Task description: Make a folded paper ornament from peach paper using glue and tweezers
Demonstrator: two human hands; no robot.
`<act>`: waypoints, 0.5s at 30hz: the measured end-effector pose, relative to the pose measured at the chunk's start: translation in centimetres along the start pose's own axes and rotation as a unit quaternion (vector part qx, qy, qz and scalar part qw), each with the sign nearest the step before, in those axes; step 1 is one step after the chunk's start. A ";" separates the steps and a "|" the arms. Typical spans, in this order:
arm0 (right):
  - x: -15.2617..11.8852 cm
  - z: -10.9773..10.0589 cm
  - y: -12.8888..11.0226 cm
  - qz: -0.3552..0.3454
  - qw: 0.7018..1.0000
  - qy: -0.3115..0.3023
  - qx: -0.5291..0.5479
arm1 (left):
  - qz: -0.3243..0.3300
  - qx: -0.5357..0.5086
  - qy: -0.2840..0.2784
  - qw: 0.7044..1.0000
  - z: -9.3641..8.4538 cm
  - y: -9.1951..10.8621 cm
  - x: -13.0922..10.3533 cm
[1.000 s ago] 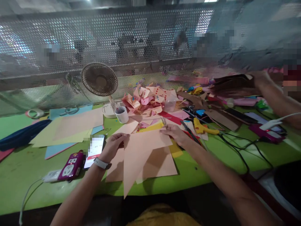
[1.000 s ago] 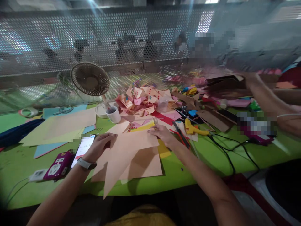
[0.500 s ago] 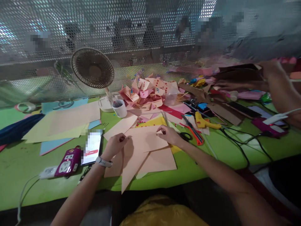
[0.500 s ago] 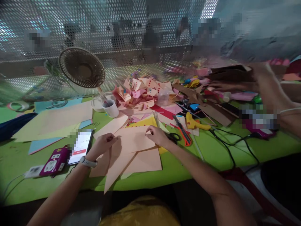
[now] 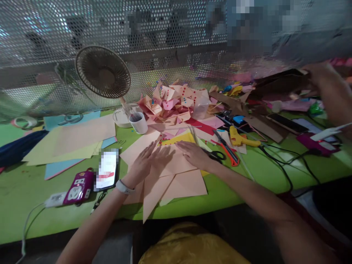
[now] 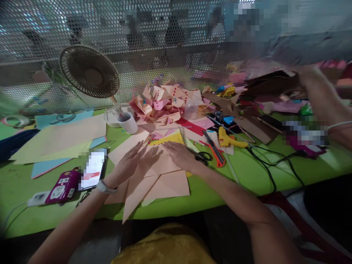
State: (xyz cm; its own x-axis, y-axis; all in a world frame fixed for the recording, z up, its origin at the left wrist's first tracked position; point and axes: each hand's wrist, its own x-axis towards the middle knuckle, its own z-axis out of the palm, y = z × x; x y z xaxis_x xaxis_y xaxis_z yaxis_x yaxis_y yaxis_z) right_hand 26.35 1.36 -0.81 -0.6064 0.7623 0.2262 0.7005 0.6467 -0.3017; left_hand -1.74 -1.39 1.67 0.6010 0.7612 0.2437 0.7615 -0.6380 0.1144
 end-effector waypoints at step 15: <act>-0.3 0.8 -0.9 -0.138 0.980 -0.077 -0.118 | 0.137 0.119 -0.111 0.977 0.5 1.0 1.2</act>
State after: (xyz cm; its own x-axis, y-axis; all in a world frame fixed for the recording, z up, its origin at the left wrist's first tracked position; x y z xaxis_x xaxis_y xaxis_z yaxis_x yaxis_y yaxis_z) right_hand 25.59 0.56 -1.38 -0.8220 0.5563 0.1217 0.5581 0.8295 -0.0218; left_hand -0.14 -1.09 1.61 0.8082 0.5888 0.0156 0.5832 -0.7963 -0.1605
